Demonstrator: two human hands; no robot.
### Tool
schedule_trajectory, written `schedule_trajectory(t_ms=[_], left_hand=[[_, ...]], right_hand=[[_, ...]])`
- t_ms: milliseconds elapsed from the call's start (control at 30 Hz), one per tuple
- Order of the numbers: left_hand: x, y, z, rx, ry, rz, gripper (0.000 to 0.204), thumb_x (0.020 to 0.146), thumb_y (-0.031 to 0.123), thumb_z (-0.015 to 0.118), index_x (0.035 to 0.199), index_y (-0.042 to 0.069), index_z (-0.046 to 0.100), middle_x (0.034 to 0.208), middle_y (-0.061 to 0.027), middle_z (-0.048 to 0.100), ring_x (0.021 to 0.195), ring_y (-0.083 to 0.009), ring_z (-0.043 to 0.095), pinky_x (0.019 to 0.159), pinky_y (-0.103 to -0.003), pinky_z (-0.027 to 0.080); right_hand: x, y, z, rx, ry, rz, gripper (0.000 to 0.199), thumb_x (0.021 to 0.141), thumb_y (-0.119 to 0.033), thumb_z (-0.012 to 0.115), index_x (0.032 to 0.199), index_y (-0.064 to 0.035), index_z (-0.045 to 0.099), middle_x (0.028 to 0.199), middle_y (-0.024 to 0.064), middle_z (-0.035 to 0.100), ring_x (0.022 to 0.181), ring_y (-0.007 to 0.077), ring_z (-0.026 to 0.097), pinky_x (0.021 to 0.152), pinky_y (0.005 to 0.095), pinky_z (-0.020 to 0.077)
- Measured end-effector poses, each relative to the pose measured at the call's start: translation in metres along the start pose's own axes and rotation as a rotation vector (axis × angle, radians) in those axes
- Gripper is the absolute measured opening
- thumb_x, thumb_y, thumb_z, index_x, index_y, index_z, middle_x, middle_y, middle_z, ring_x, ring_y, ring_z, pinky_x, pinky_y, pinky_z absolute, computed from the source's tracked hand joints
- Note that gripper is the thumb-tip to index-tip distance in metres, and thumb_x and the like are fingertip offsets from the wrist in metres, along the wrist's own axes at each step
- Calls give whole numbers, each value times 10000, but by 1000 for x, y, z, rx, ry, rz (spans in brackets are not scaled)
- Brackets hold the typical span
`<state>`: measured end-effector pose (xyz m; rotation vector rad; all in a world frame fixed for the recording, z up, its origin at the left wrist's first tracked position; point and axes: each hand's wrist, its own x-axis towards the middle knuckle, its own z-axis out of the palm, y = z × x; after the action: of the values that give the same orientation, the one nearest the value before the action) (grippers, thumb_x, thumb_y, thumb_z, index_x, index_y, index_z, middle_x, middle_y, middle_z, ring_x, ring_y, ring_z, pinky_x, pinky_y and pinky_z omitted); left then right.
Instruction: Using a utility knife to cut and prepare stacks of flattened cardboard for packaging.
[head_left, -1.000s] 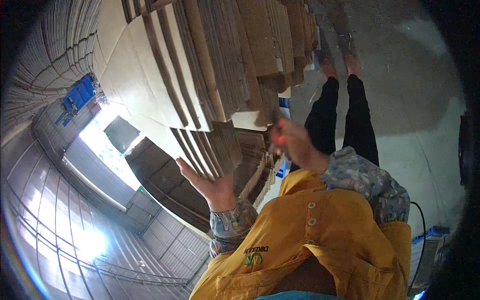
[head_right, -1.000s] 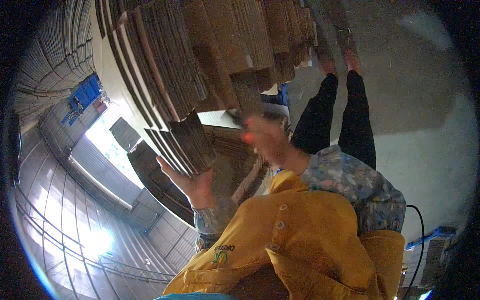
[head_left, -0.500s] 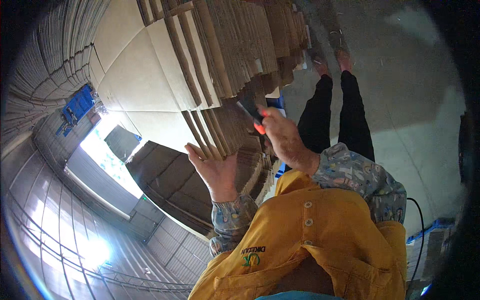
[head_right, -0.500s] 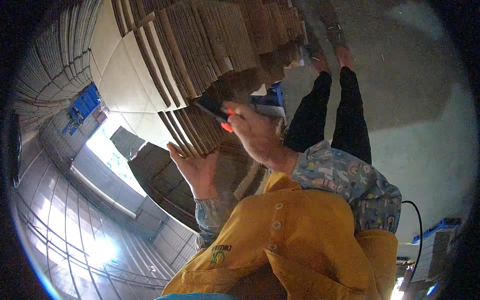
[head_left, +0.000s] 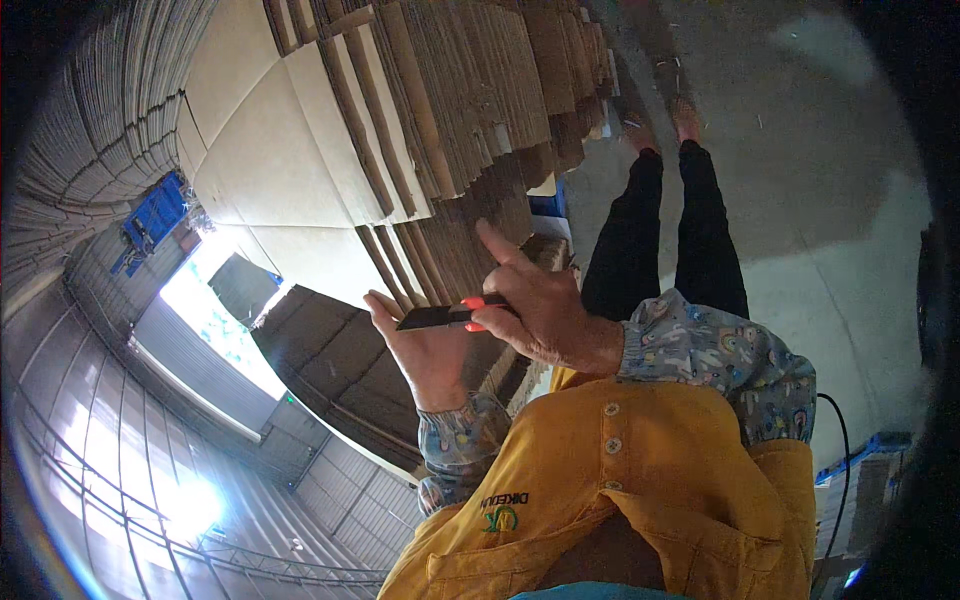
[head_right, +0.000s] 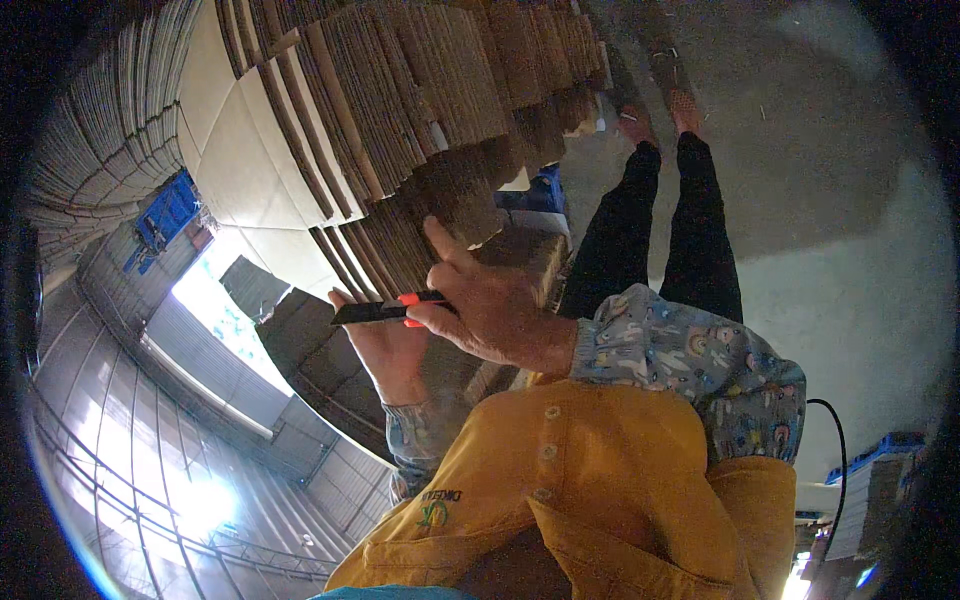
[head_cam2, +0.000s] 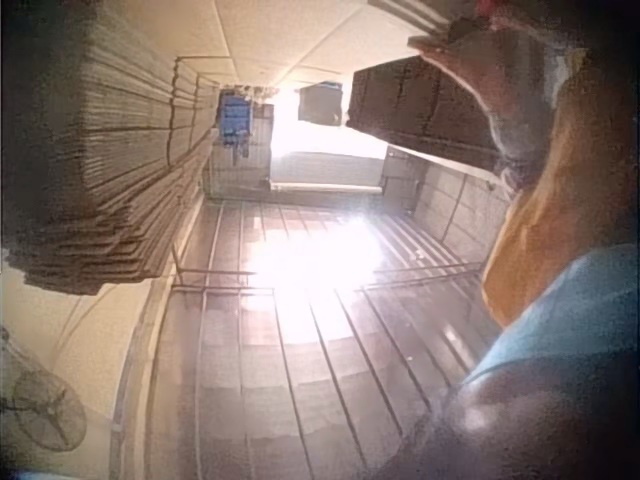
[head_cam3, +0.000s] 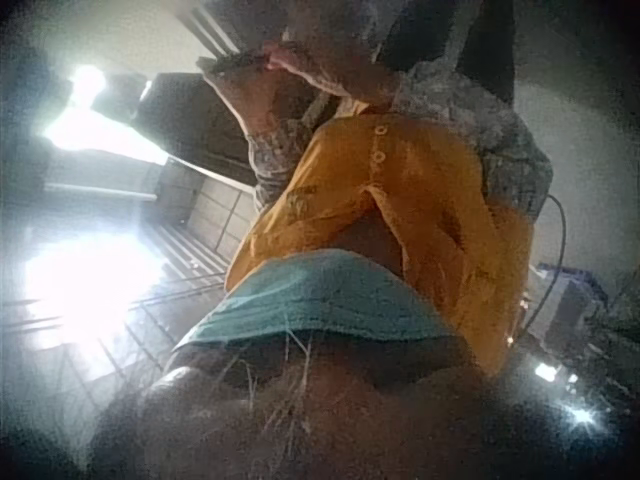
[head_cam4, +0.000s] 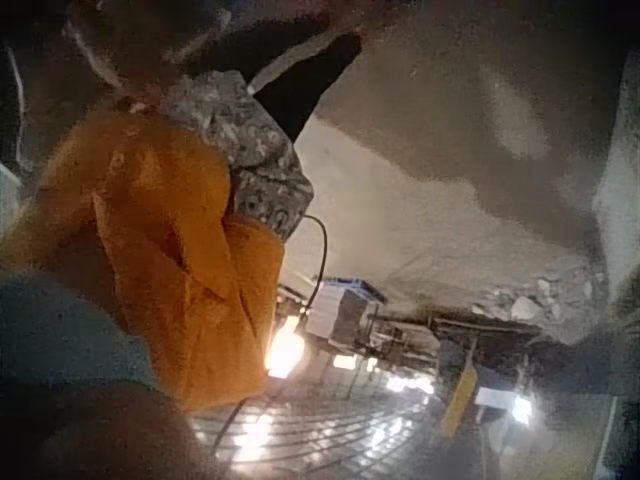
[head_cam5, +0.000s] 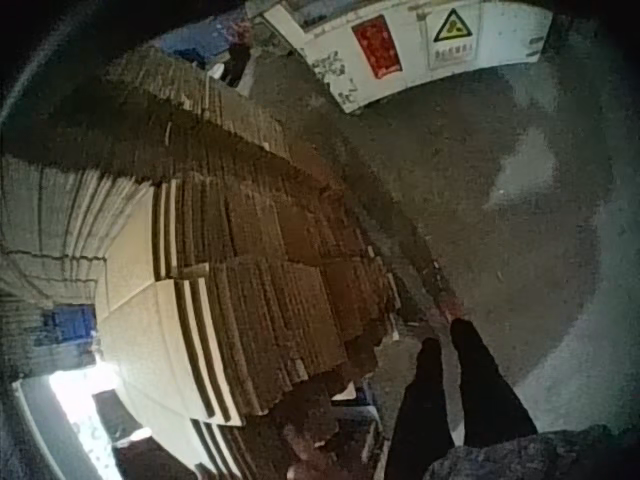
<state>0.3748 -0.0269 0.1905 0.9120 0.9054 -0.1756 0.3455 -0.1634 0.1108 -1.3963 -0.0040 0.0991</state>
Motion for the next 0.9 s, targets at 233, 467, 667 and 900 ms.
schedule_trajectory(t_ms=[233, 467, 667, 900], left_hand=[[-5, 3, 6, 59, 6, 13, 548, 835, 486, 461, 1151, 39, 485, 1137, -154, 524, 1049, -306, 488, 921, -462, 351], [-11, 3, 9, 259, 294, 199, 630, 782, 599, 422, 1257, 188, 369, 1220, -95, 449, 1086, -318, 436, 825, -567, 341], [-25, 21, 9, 244, 253, 271, 571, 817, 548, 411, 1208, 134, 449, 1166, -93, 512, 1033, -299, 513, 817, -509, 441], [-25, 22, 7, 252, 305, 310, 587, 791, 588, 411, 1188, 161, 470, 1139, -94, 521, 1012, -295, 506, 784, -502, 442]], right_hand=[[-3, 1, 2, 14, 3, -72, 218, 797, -238, 593, 790, -48, 486, 1261, 301, 345, 703, 283, 622, 521, 305, 490], [9, 22, -25, 464, 120, 348, 246, 897, -300, 427, 871, -62, 483, 807, 34, 554, 581, 85, 519, 528, 232, 437], [61, 29, -27, 785, 194, 436, 317, 909, -379, 390, 892, -79, 492, 649, -9, 483, 518, 56, 454, 480, 199, 386], [92, 26, -11, 746, 172, 318, 318, 909, -333, 422, 847, -37, 520, 602, -22, 387, 510, 39, 379, 437, 232, 324]])
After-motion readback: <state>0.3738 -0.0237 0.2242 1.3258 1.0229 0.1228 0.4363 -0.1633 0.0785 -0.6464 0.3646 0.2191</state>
